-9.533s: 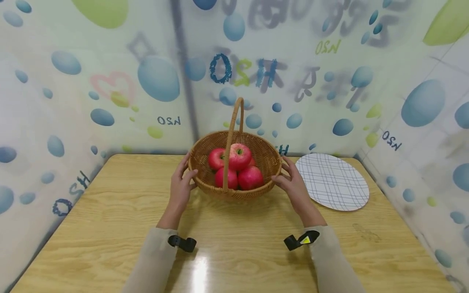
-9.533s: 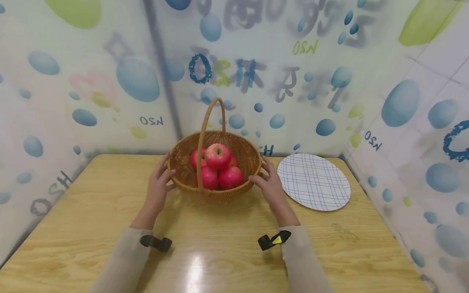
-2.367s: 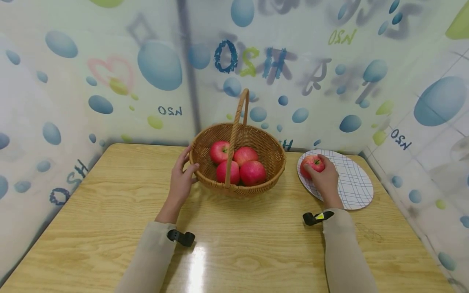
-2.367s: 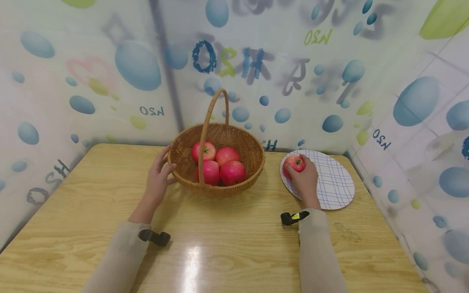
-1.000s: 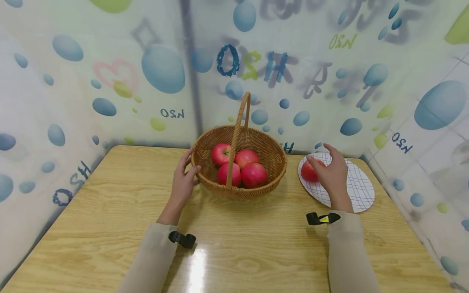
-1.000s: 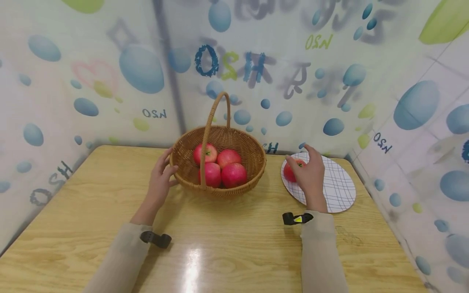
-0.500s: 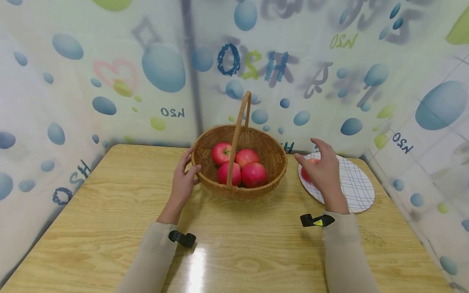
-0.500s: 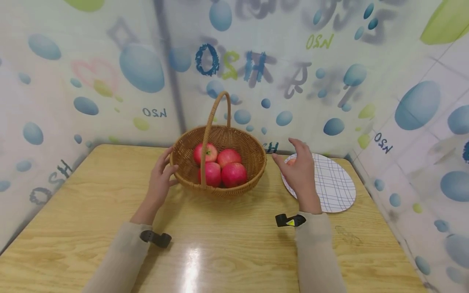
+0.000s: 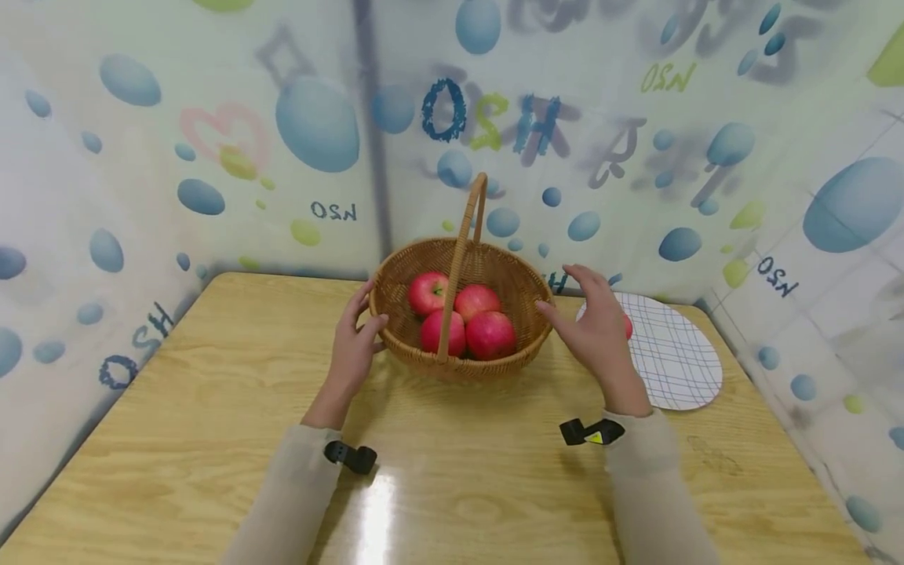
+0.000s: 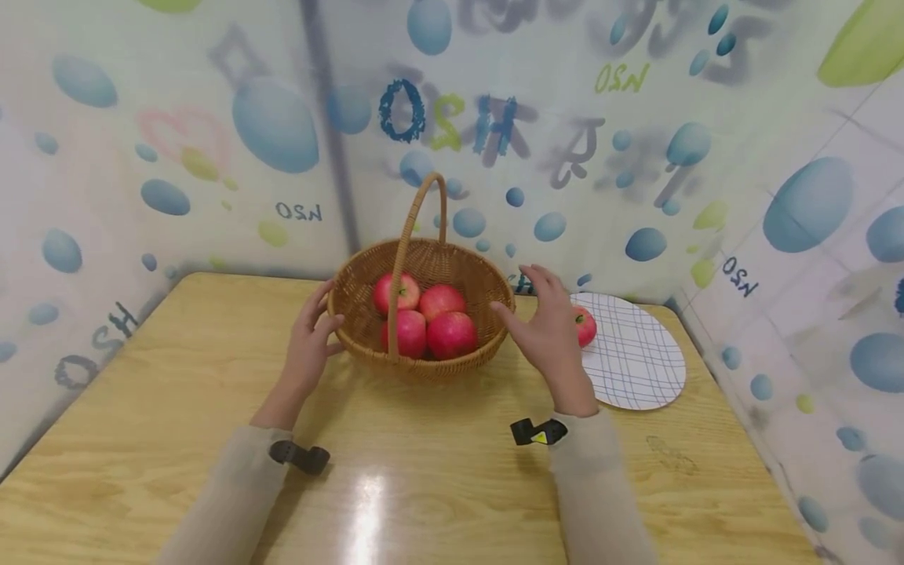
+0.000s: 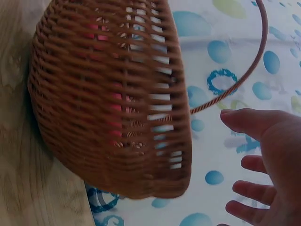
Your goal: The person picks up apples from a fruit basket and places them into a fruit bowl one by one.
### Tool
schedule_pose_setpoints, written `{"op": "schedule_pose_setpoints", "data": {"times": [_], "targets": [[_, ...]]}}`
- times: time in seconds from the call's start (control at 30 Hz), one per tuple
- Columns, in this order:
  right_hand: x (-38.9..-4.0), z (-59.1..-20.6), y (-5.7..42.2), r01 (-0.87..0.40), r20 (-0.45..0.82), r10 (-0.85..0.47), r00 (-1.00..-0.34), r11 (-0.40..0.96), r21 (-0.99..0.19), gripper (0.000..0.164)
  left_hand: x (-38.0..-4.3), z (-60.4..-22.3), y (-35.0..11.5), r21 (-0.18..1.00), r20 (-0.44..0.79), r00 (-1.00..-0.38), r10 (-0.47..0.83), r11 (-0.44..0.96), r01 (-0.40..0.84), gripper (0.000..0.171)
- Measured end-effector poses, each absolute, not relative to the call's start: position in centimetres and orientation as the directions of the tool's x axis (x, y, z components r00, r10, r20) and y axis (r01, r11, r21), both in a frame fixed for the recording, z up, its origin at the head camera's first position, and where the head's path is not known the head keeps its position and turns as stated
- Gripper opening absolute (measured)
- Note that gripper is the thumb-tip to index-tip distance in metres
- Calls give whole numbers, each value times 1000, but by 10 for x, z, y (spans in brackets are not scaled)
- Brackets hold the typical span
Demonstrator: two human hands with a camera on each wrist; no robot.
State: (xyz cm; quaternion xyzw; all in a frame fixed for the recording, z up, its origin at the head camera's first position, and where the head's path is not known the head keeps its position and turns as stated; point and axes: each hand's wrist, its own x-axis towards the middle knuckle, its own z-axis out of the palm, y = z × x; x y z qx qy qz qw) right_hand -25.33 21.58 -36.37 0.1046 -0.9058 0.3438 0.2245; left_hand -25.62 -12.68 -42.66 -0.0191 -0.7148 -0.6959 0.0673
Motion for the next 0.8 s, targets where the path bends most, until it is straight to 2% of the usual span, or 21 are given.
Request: {"op": "schedule_pose_setpoints", "data": {"times": [0.37,0.63,0.8], "targets": [[-256,-358,188,-463,457,-181,-871,614,-639,65,-254,-422,-130,992,123,-989,-82,27,121,61],[-263,-359,181,-436,351,-268,-897,667,-604,69,-255,-423,-127,993,113,-991,-72,19,112,61],[-268,-358,173,-463,293,-359,-886,686,-561,69,-256,-423,-125,993,115,-991,-68,6,115,61]]}}
